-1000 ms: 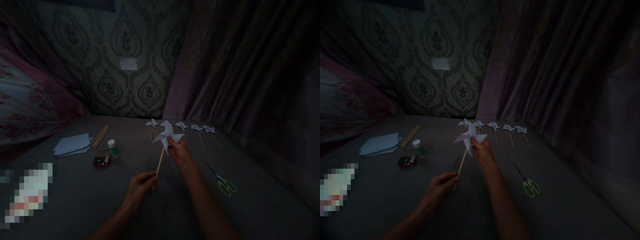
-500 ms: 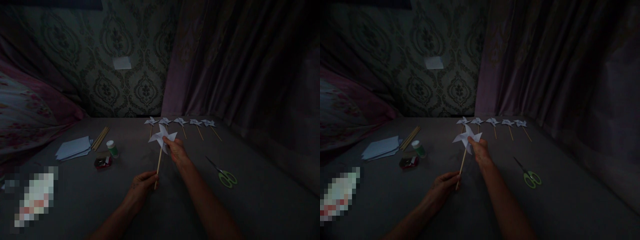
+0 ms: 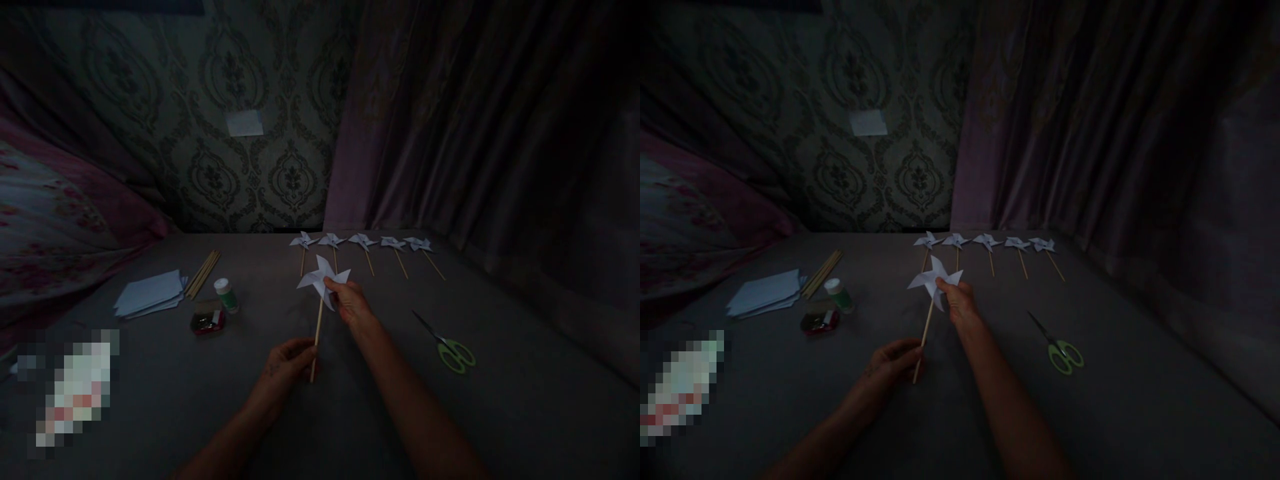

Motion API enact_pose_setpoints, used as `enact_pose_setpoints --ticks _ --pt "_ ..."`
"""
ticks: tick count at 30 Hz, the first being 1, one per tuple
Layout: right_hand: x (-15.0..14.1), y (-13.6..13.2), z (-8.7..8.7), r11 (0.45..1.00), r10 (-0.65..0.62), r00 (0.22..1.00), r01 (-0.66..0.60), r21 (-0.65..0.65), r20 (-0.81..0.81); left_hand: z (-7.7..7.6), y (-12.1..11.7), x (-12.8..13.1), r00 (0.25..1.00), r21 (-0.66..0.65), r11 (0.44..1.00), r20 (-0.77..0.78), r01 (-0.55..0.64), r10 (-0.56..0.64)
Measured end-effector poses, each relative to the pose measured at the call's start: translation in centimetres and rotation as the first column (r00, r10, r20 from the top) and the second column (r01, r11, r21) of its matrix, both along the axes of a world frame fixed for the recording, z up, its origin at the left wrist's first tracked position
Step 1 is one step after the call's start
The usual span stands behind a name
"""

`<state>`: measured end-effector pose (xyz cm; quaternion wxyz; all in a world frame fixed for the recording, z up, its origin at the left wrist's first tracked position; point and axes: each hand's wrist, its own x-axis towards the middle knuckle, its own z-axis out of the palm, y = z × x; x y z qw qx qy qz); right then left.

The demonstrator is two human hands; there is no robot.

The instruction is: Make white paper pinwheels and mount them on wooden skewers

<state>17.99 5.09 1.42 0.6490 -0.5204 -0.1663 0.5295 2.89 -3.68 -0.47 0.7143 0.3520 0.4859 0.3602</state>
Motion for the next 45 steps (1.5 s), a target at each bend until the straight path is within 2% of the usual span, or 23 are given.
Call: enact_pose_setpoints --ticks 10,18,23,28,31,33,35,36,38,41,43,45 --pt "-1.8 -0.4 -2.0 0.991 0.106 0.993 -0.101 -0.082 0.054 -0.6 0.4 0.0 0.982 0.129 0.988 -0.178 0.089 -0.065" --pt "-1.4 -0.3 -2.4 0.969 0.233 0.97 -0.226 -0.097 0.064 -0.4 0.5 -0.3 0.99 0.111 0.989 -0.112 0.093 -0.081" --pt "-0.6 -0.1 -2.0 0.954 0.301 0.952 -0.299 -0.035 0.061 0.0 0.6 -0.7 0.997 0.094 0.994 -0.057 0.064 -0.059" --pt "0.0 -0.5 -0.6 0.93 0.366 0.929 -0.367 0.006 0.049 0.1 0.8 -0.8 0.999 0.077 0.997 -0.029 0.02 -0.018" --pt "0.6 -0.6 0.3 0.945 0.326 0.932 -0.328 -0.013 0.157 0.1 0.8 -0.9 1.0 0.071 0.997 0.007 0.008 -0.009" --pt "1.2 -0.7 0.9 0.978 0.178 0.933 -0.204 0.053 0.313 0.2 0.8 -0.9 0.999 0.061 0.998 0.041 -0.009 0.006" --pt "1.8 -0.9 1.4 0.974 0.02 0.867 -0.13 0.187 0.498 0.3 0.8 -1.0 0.997 0.051 0.998 0.073 -0.026 0.022" --pt "2.1 -1.1 1.7 0.957 -0.019 0.806 -0.157 0.245 0.591 0.4 0.8 -1.0 0.996 0.05 0.998 0.085 -0.029 0.025" --pt "2.5 -1.5 2.2 0.911 -0.015 0.652 -0.303 0.278 0.758 0.6 0.8 -1.1 0.995 0.054 0.998 0.099 -0.028 0.023" --pt "2.7 -2.0 2.4 0.852 0.015 0.438 -0.476 0.218 0.899 0.7 0.8 -1.1 0.996 0.065 0.998 0.089 -0.02 0.015" --pt "2.7 -2.1 2.2 0.846 0.009 0.378 -0.496 0.194 0.926 0.7 0.7 -1.0 0.997 0.077 0.997 0.077 -0.015 0.009" --pt "2.6 -2.0 2.0 0.847 -0.001 0.357 -0.496 0.19 0.934 0.6 0.7 -1.0 0.998 0.092 0.996 0.069 -0.011 0.005"
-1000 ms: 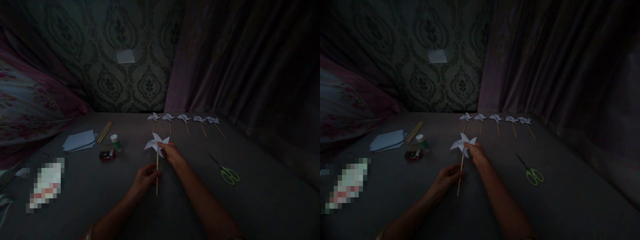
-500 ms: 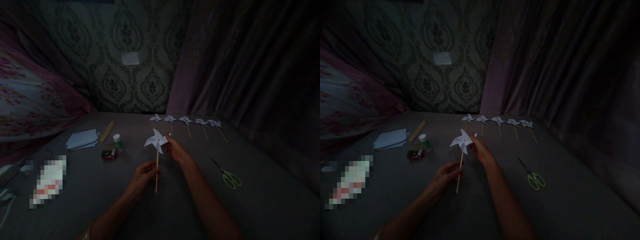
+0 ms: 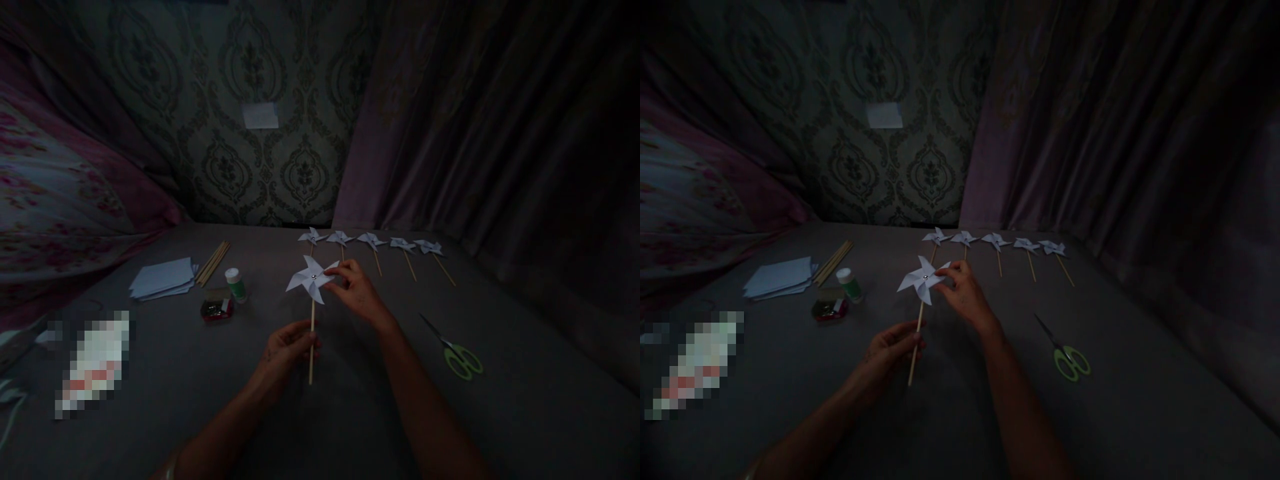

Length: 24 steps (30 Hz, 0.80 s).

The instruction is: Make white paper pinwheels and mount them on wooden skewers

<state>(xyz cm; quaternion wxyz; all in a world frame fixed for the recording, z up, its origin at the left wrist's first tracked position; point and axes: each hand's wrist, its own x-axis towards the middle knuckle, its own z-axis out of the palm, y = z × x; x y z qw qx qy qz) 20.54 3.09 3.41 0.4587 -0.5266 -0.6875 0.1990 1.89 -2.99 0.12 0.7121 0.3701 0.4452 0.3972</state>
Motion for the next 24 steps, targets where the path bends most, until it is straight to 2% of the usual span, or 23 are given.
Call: enact_pose_setpoints --ticks 6,12,20,24 --pt "-0.06 0.23 -0.25 1.0 -0.017 1.0 0.017 0.004 0.014 -0.08 -0.07 0.0 0.999 0.037 0.999 -0.026 0.032 -0.031" --pt "0.05 0.3 -0.31 1.0 -0.008 0.999 0.007 -0.002 -0.041 0.32 -0.2 0.13 0.998 0.032 0.999 -0.059 0.027 -0.025" --pt "0.13 0.19 0.21 0.995 0.082 0.987 -0.09 -0.052 -0.138 0.36 -0.28 0.2 0.994 0.067 0.997 -0.104 0.037 -0.03" --pt "0.13 0.05 0.47 0.994 0.069 0.987 -0.08 -0.069 -0.143 0.22 -0.28 0.25 0.992 0.072 0.997 -0.123 0.034 -0.025"
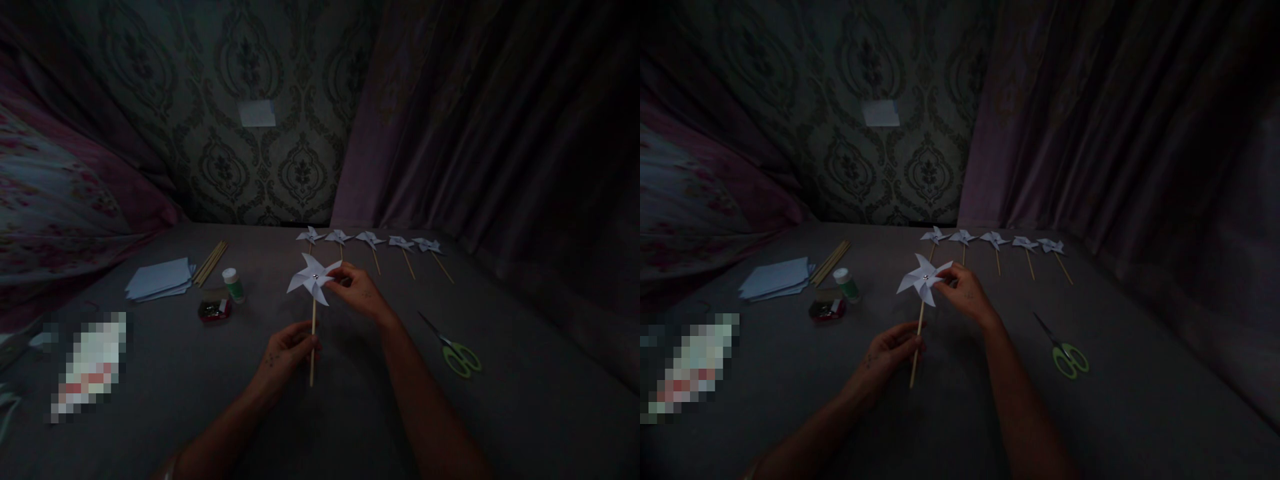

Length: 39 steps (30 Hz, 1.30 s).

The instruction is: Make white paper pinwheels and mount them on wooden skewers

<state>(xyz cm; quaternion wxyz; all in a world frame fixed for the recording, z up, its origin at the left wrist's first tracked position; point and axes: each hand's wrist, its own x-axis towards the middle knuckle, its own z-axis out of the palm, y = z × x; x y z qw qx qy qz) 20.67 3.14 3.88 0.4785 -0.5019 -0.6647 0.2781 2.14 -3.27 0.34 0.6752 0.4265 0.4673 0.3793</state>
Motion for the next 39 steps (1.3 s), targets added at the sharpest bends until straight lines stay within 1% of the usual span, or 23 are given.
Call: enact_pose_setpoints --ticks 5,12,18,26,29,31,32,35,36,37,39 --pt "0.0 0.1 0.0 0.998 -0.035 0.999 0.033 -0.045 -0.035 -0.1 0.0 0.1 1.0 0.007 1.0 0.0 0.004 -0.004" --pt "0.2 0.2 -0.3 0.996 -0.042 0.995 0.034 -0.08 -0.095 -0.1 0.0 0.2 1.0 0.002 1.0 -0.021 -0.008 0.008" --pt "0.1 0.2 -0.4 0.993 -0.052 0.99 0.038 -0.11 -0.13 -0.1 -0.1 0.2 0.999 0.042 0.999 -0.033 0.007 -0.005" --pt "0.0 0.7 -1.3 0.994 -0.062 0.985 0.046 -0.098 -0.164 0.1 -0.1 0.3 1.0 0.0 1.0 -0.016 0.004 -0.004" --pt "-0.2 0.6 -1.1 0.994 -0.059 0.985 0.042 -0.102 -0.164 0.0 0.0 0.3 1.0 -0.004 1.0 -0.014 -0.001 0.001" --pt "-0.3 0.3 -0.6 0.994 -0.069 0.985 0.054 -0.098 -0.155 -0.1 0.2 0.2 1.0 -0.004 1.0 -0.013 -0.027 0.027" --pt "-0.3 0.2 -0.3 0.993 -0.092 0.984 0.08 -0.089 -0.149 -0.1 0.3 0.0 0.999 0.001 0.999 -0.013 -0.052 0.052" --pt "-0.5 -0.1 0.1 0.979 -0.202 0.971 0.201 -0.024 -0.126 0.2 1.1 -0.6 0.985 0.058 0.984 -0.009 -0.17 0.171" --pt "-0.7 -0.1 0.1 0.975 -0.22 0.97 0.221 -0.002 -0.108 0.4 1.3 -0.9 0.977 0.087 0.974 -0.007 -0.211 0.213" --pt "-1.0 -0.2 -0.1 0.978 -0.207 0.975 0.209 0.009 -0.083 0.5 1.6 -1.2 0.969 0.116 0.962 -0.003 -0.247 0.249" --pt "-2.1 -0.2 -0.8 0.994 -0.109 0.994 0.109 -0.002 -0.022 0.8 1.9 -1.7 0.954 0.169 0.94 0.016 -0.298 0.3"
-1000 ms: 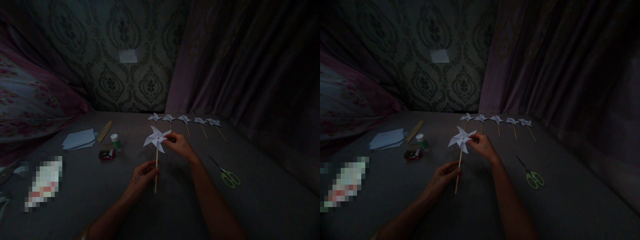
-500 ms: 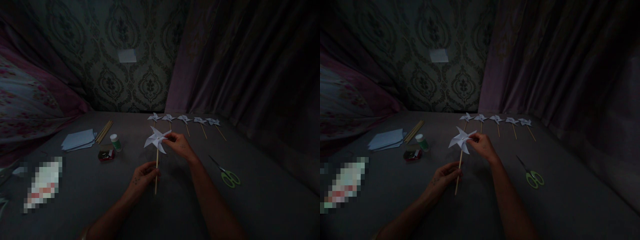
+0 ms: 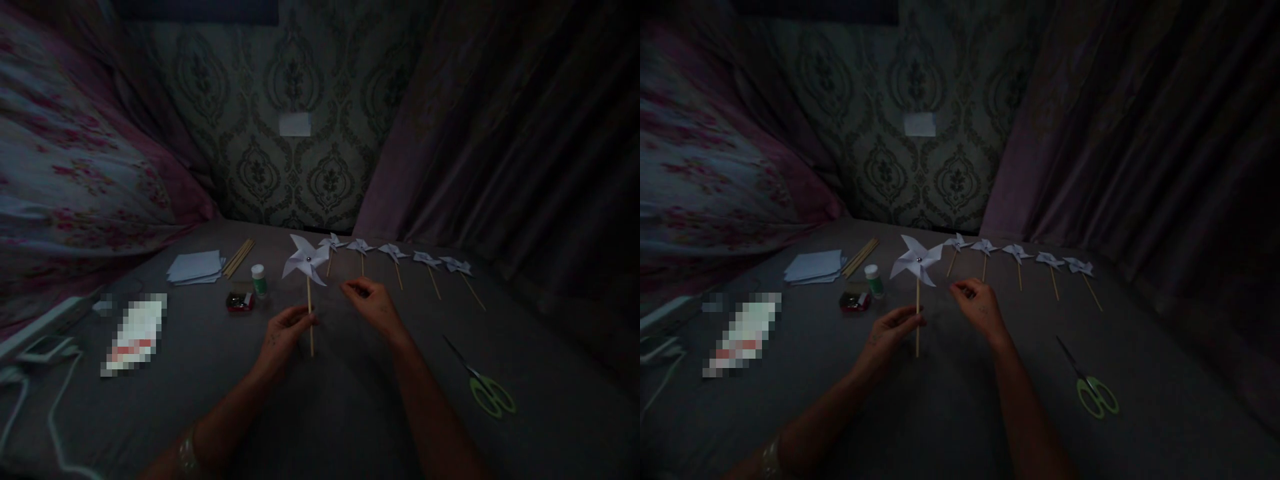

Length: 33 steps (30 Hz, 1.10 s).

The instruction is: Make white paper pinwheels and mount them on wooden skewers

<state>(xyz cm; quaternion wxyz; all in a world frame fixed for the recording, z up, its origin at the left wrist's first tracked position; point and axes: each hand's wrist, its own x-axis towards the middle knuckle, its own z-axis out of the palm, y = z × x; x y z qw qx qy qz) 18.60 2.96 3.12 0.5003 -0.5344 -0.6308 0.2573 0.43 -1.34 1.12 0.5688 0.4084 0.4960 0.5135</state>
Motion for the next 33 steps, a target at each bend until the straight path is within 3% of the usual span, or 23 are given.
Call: enact_pose_setpoints --ticks 3,5,10,18,21,24,26,28,30,33 --pt "-2.2 -0.3 -1.1 0.982 0.186 0.982 -0.187 -0.035 -0.031 0.1 0.1 -0.4 0.999 0.057 0.998 0.031 -0.017 0.015" --pt "-3.6 -0.6 -1.5 0.972 0.216 0.97 -0.224 -0.068 -0.107 0.2 -0.1 -0.3 0.998 0.066 0.998 0.056 0.002 -0.006" --pt "-5.0 -1.1 -1.6 0.961 0.143 0.948 -0.201 -0.188 -0.283 0.3 -0.5 0.2 0.992 0.054 0.996 0.093 0.076 -0.08" --pt "-4.5 -1.1 -0.7 0.969 0.067 0.901 -0.161 -0.187 -0.429 0.0 -0.6 0.3 0.985 -0.011 0.987 0.074 0.159 -0.158" --pt "-4.2 -0.9 -0.5 0.973 0.047 0.896 -0.141 -0.181 -0.442 -0.2 -0.7 0.4 0.976 -0.031 0.977 0.063 0.212 -0.21" --pt "-3.1 -0.4 -0.5 0.96 0.082 0.934 -0.167 -0.223 -0.348 -0.5 -0.6 0.4 0.977 -0.058 0.976 0.055 0.21 -0.207" --pt "-1.7 0.1 -0.6 0.955 0.038 0.979 -0.095 -0.28 -0.201 -0.8 -0.5 0.4 0.984 -0.081 0.98 0.024 0.18 -0.178" --pt "0.0 0.5 -0.4 0.963 -0.142 0.99 0.138 -0.23 -0.001 -1.0 -0.4 0.4 0.985 -0.099 0.981 -0.025 0.165 -0.168" --pt "1.7 0.7 -0.1 0.928 -0.369 0.919 0.372 0.003 0.139 -1.2 -0.4 0.4 0.977 -0.113 0.976 -0.084 0.185 -0.195" --pt "3.5 0.6 0.6 0.846 -0.521 0.825 0.464 0.264 0.218 -1.3 -0.4 0.6 0.953 -0.12 0.965 -0.165 0.235 -0.253"
